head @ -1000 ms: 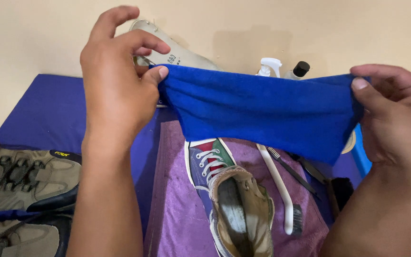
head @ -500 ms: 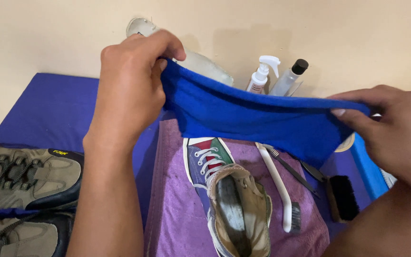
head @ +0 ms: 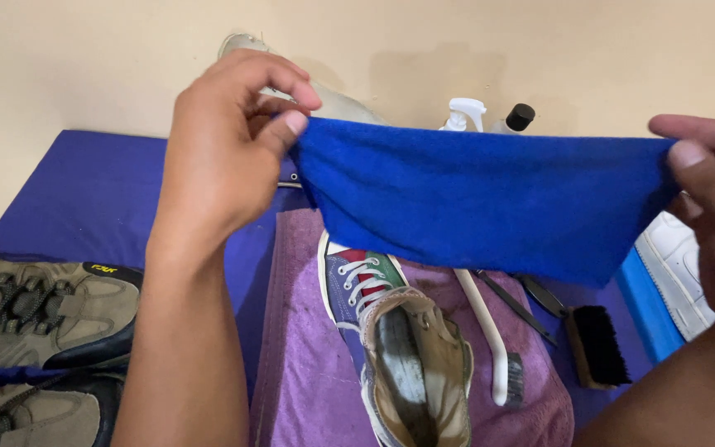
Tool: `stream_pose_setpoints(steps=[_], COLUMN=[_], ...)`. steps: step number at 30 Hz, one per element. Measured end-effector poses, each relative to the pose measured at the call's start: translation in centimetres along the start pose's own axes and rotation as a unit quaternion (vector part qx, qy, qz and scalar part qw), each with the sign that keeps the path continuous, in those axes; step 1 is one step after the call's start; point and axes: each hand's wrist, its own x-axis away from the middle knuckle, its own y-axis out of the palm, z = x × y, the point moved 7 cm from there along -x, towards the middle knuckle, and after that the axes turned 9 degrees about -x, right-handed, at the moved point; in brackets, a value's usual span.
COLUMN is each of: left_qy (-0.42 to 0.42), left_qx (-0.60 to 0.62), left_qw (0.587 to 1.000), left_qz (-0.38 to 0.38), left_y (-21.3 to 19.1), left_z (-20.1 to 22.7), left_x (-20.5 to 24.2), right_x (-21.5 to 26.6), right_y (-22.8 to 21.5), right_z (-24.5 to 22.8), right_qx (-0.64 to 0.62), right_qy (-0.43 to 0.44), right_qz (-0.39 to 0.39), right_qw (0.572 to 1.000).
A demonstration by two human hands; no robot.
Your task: The person scrubs the inside of a green high-top sneaker with a white brush dipped in soapy water, then wipes the shoe with a blue cloth. The person repeatedly dips the brush into a metal bowl of soapy water and scrubs different areas inside the shoe.
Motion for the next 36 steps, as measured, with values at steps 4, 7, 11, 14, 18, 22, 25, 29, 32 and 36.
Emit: stream_pose_setpoints(steps=[4, 7, 11, 14, 18, 22, 25, 29, 32, 36], left_qy=[0.054, 0.084, 0.108, 0.116, 0.122, 0.147, 0.155, 0.136, 0.048, -0.069], left_qx=[-0.081, -0.148, -0.145, -0.191, -0.186, -0.247, -0.271, -0.211, -0.164, -0.152], left_qw=[0.995, 0.985, 0.983, 0.974, 0.975, 0.958, 0.948, 0.964, 0.984, 0.985], left_qz=[-0.034, -0.013, -0.03, -0.03, -0.022, 0.006, 0.058, 0.083, 0.054, 0.035], left_y=[0.5, 0.8, 1.0, 1.2, 1.7, 1.6, 0.9, 0.2, 0.4, 0.9], left_z=[1.1, 1.3, 2.2, 2.2, 1.4, 0.9, 1.3, 2.2, 1.8, 0.3], left_x=[0.0, 0.1, 0.3, 0.4, 0.1, 0.1, 0.2, 0.2, 0.0, 0.0], right_x=[0.5, 1.2, 0.6, -0.6, -0.8, -1.6, -1.2, 0.6, -0.4, -0.7], right_y=[-0.2, -0.5, -2.0, -3.4, -4.8, -5.8, -5.6, -2.7, -1.7, 1.6], right_z=[-0.2, -0.7, 1.3, 4.3, 7.5, 8.1, 7.7, 5.4, 4.4, 0.9], right_qx=[0.056, 0.103, 0.106, 0.081, 0.016, 0.102, 0.125, -0.065, -0.043, 0.061], right_qy=[-0.054, -0.073, -0.061, -0.035, 0.036, 0.016, 0.001, 0.072, 0.032, 0.024], right_qz=[-0.02, -0.016, -0.026, -0.039, -0.012, -0.037, -0.031, 0.048, 0.052, 0.031], right_qw=[0.997, 0.992, 0.992, 0.995, 0.999, 0.994, 0.992, 0.994, 0.997, 0.997])
